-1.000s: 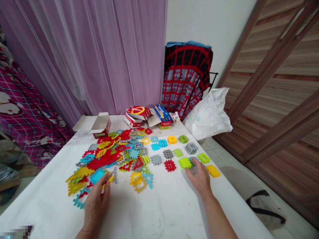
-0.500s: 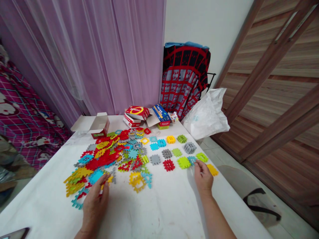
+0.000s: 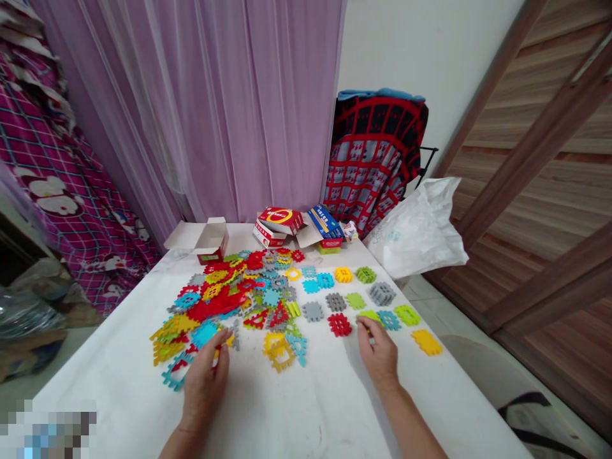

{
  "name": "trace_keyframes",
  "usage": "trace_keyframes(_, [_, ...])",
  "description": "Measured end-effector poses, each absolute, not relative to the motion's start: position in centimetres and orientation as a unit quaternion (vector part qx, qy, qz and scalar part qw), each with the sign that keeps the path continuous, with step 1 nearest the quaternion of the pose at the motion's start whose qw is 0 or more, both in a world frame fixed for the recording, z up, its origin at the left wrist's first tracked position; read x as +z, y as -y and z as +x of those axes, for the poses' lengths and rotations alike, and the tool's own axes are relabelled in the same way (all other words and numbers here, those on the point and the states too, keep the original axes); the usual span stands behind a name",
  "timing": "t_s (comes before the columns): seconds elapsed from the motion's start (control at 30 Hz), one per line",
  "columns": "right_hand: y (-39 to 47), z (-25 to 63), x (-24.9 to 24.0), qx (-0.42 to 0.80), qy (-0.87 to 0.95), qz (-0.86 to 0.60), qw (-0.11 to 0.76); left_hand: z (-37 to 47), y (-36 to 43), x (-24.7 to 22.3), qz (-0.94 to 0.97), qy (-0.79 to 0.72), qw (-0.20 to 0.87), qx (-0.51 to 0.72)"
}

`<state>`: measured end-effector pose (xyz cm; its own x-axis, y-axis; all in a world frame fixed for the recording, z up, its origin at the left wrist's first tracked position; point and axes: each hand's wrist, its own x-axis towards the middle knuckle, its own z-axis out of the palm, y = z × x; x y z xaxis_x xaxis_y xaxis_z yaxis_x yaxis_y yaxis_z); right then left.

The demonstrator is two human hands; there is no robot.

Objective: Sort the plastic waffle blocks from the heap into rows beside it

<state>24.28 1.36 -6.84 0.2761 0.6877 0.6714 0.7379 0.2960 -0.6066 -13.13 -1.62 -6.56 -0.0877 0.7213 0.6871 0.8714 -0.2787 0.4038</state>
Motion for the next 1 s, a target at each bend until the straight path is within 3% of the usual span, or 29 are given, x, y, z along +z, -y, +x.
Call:
trace_keyframes(0.27, [-4.5, 15.0, -4.3, 0.021, 0.769, -0.496, 0.403, -12.8, 1.1, -6.7, -0.662, 0.603, 0.030, -0.443])
trace_keyframes(0.8, [-13.9, 9.7, -1.6, 0.033, 0.791, -0.585, 0.175, -12.3, 0.4, -6.8, -0.634, 0.596, -0.064, -0.488])
trace_keyframes(1.0, [-13.7, 9.2, -1.1, 0.026, 0.800, -0.576, 0.166, -12.3, 0.3, -6.8, -0.632, 0.595, -0.067, -0.492])
